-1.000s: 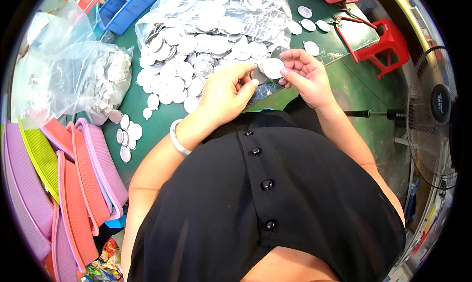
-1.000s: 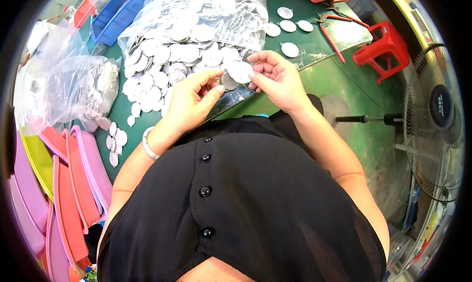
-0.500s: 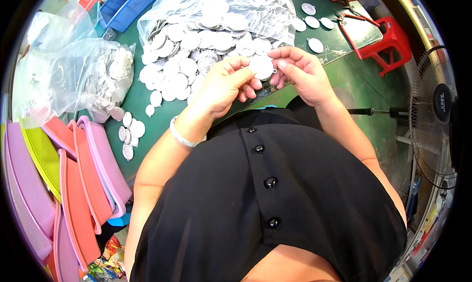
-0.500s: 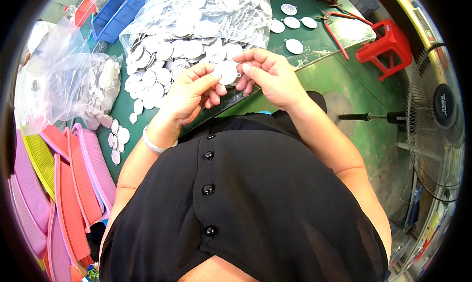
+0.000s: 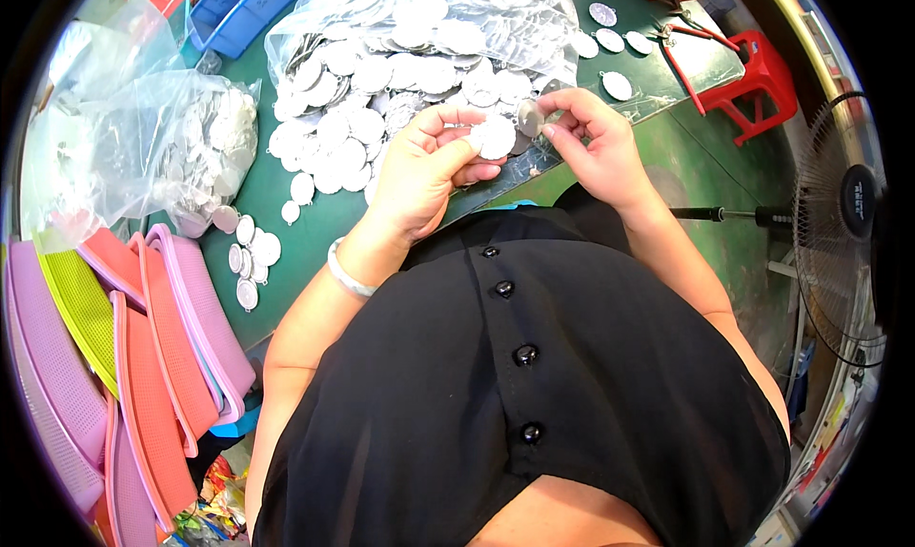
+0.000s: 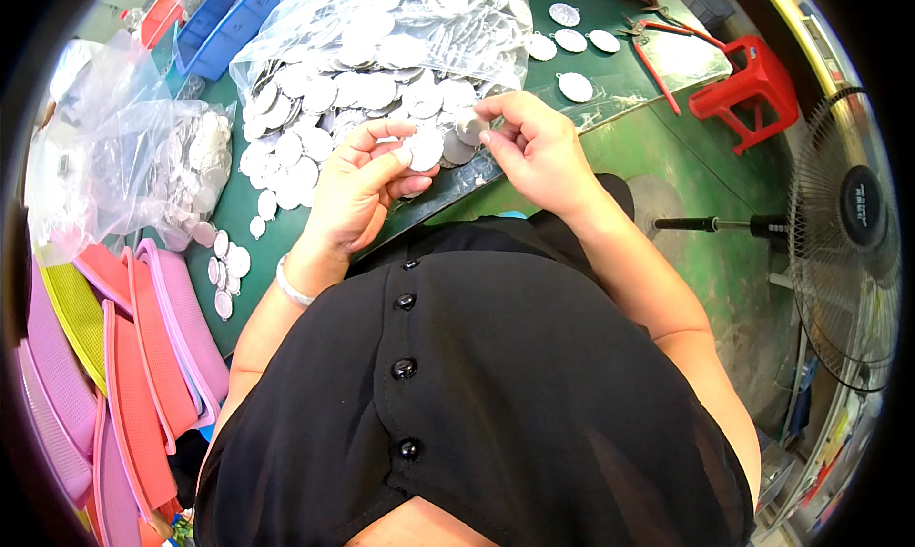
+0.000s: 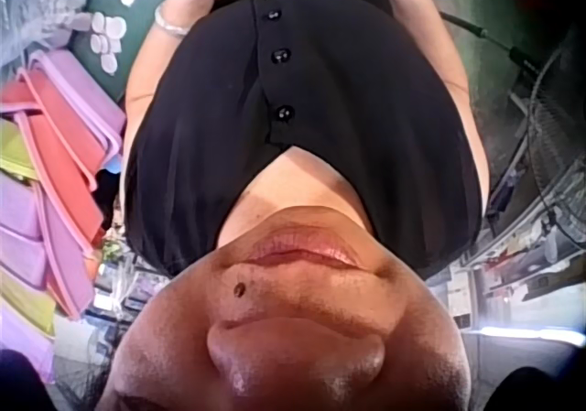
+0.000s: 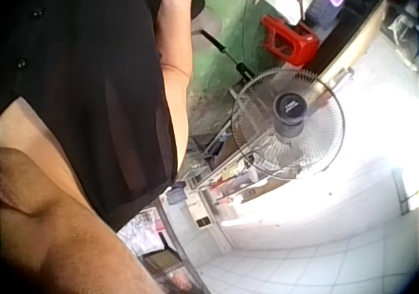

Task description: The person trims the edges of circular metal or plastic components using a pair of shears, then gathers them from a table into a large plastic bag.

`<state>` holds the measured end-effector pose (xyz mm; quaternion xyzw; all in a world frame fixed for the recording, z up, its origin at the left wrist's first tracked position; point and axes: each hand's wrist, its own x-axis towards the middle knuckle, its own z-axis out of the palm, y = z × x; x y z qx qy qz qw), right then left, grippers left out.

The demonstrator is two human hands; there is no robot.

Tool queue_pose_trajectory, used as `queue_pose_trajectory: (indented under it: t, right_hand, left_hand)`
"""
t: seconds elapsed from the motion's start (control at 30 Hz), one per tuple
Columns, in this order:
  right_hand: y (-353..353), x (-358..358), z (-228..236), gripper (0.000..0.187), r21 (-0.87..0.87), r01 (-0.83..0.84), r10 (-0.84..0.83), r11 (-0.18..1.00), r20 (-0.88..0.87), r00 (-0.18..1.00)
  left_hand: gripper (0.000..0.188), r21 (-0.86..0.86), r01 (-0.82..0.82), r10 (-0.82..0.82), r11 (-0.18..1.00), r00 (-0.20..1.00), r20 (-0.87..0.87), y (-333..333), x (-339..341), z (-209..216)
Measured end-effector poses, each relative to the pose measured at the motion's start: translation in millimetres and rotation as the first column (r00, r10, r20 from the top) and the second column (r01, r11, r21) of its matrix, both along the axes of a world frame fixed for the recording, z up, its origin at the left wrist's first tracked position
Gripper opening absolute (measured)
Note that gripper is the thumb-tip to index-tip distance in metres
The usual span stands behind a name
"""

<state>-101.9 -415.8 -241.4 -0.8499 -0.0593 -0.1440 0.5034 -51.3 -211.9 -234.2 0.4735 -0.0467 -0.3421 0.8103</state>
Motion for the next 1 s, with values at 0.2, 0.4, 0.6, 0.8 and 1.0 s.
queue_pose_trajectory:
  t: [0.2,0.4,0.6,0.8,1.0]
  right_hand:
    - [12,1,6,0.04,-0.222,0.045,-0.031,0.974,0.065,0.997]
    - [11,3,3,0.048,-0.225,0.058,-0.04,0.973,0.082,0.996]
    - [12,3,5,0.048,-0.232,0.079,-0.091,0.969,-0.039,0.995]
    - [12,3,1,0.048,-0.195,0.089,-0.098,0.977,-0.034,0.995]
    - [10,1,4,0.028,-0.107,0.084,-0.098,0.991,-0.125,0.987]
  left_hand:
    - [0.028,0.028,-0.024,0.025,0.999,0.999,-0.042,0,-2,3]
    - [0.022,0.055,-0.013,0.014,0.998,0.999,-0.03,1,-2,2]
    - [0.021,0.059,0.024,-0.022,0.998,0.999,-0.043,3,-2,-3]
    - [0.016,0.015,0.031,-0.029,0.999,0.996,-0.08,3,-5,-1]
    - [0.025,-0.134,0.006,-0.037,0.991,0.972,-0.233,6,-2,-3]
